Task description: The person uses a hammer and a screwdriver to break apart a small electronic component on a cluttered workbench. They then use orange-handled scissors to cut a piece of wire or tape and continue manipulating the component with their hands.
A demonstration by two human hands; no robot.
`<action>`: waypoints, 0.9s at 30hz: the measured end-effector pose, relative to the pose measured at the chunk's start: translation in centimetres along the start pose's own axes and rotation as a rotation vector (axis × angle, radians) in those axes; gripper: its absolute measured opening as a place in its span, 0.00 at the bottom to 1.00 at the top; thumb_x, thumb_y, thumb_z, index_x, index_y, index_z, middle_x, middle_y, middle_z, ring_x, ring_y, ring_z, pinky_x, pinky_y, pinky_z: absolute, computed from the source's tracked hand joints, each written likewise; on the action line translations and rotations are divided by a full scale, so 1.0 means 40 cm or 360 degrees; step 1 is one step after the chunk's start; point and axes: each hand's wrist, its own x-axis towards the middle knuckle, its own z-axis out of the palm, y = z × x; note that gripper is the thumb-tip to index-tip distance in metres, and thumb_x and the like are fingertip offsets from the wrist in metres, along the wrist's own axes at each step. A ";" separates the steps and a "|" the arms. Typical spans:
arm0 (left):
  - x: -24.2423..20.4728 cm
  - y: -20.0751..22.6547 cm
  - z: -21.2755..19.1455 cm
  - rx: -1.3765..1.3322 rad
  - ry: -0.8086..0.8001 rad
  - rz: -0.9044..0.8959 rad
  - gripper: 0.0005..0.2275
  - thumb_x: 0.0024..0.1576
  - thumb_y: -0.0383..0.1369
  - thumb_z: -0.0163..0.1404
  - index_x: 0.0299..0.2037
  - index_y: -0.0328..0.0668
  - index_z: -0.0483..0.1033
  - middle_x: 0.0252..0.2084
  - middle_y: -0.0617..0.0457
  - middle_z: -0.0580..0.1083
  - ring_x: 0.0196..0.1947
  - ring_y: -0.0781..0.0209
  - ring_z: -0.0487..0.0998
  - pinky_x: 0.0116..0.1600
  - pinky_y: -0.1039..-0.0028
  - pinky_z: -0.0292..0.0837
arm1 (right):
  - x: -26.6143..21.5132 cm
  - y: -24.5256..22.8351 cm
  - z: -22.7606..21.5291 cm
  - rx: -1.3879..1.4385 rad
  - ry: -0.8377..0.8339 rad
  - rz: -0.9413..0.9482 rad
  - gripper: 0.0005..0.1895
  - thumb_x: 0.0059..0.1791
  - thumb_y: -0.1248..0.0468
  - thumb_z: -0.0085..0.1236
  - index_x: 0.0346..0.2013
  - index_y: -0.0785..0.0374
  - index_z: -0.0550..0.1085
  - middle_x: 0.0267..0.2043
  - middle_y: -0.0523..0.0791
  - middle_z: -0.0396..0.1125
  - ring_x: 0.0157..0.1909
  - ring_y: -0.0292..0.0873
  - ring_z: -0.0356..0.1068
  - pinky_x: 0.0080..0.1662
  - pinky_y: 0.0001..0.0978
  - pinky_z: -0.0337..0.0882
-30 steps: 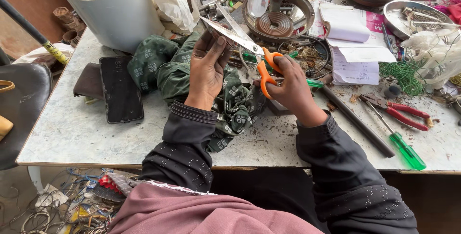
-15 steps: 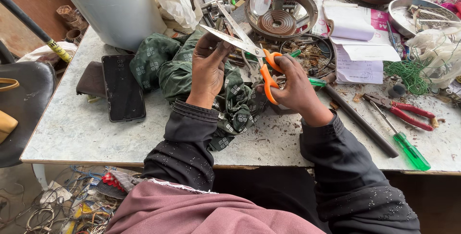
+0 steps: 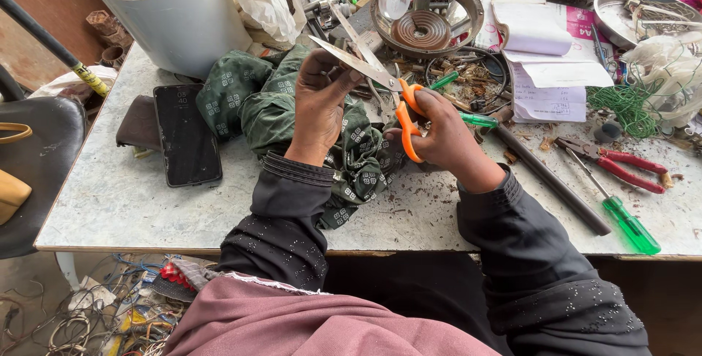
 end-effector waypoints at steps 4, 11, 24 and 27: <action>0.004 -0.005 -0.009 -0.0011 0.0064 0.0008 0.13 0.57 0.16 0.60 0.48 0.36 0.75 0.46 0.49 0.79 0.49 0.62 0.82 0.57 0.70 0.81 | 0.002 -0.017 -0.002 0.0098 -0.0055 0.0136 0.29 0.43 0.53 0.76 0.45 0.72 0.73 0.42 0.53 0.67 0.41 0.51 0.69 0.44 0.40 0.70; 0.011 -0.013 -0.023 0.0035 0.0112 0.0056 0.12 0.58 0.16 0.59 0.48 0.36 0.76 0.48 0.47 0.79 0.52 0.61 0.81 0.60 0.69 0.80 | 0.008 -0.027 -0.005 0.0080 -0.0020 0.0143 0.21 0.46 0.58 0.73 0.43 0.69 0.74 0.36 0.50 0.67 0.35 0.48 0.66 0.39 0.39 0.67; 0.013 -0.021 -0.025 0.0286 0.0234 0.0053 0.19 0.57 0.17 0.60 0.58 0.36 0.75 0.52 0.48 0.79 0.53 0.61 0.81 0.60 0.69 0.80 | 0.003 -0.018 -0.007 0.0425 -0.0264 0.0620 0.19 0.46 0.61 0.73 0.38 0.72 0.74 0.27 0.44 0.58 0.29 0.31 0.53 0.30 0.29 0.55; 0.015 -0.018 -0.012 0.0295 0.0231 0.0051 0.18 0.57 0.19 0.60 0.58 0.36 0.76 0.52 0.48 0.80 0.51 0.62 0.81 0.59 0.69 0.80 | 0.003 0.007 -0.005 0.0536 -0.0347 0.0654 0.17 0.46 0.62 0.72 0.43 0.70 0.78 0.27 0.37 0.59 0.29 0.30 0.54 0.30 0.25 0.55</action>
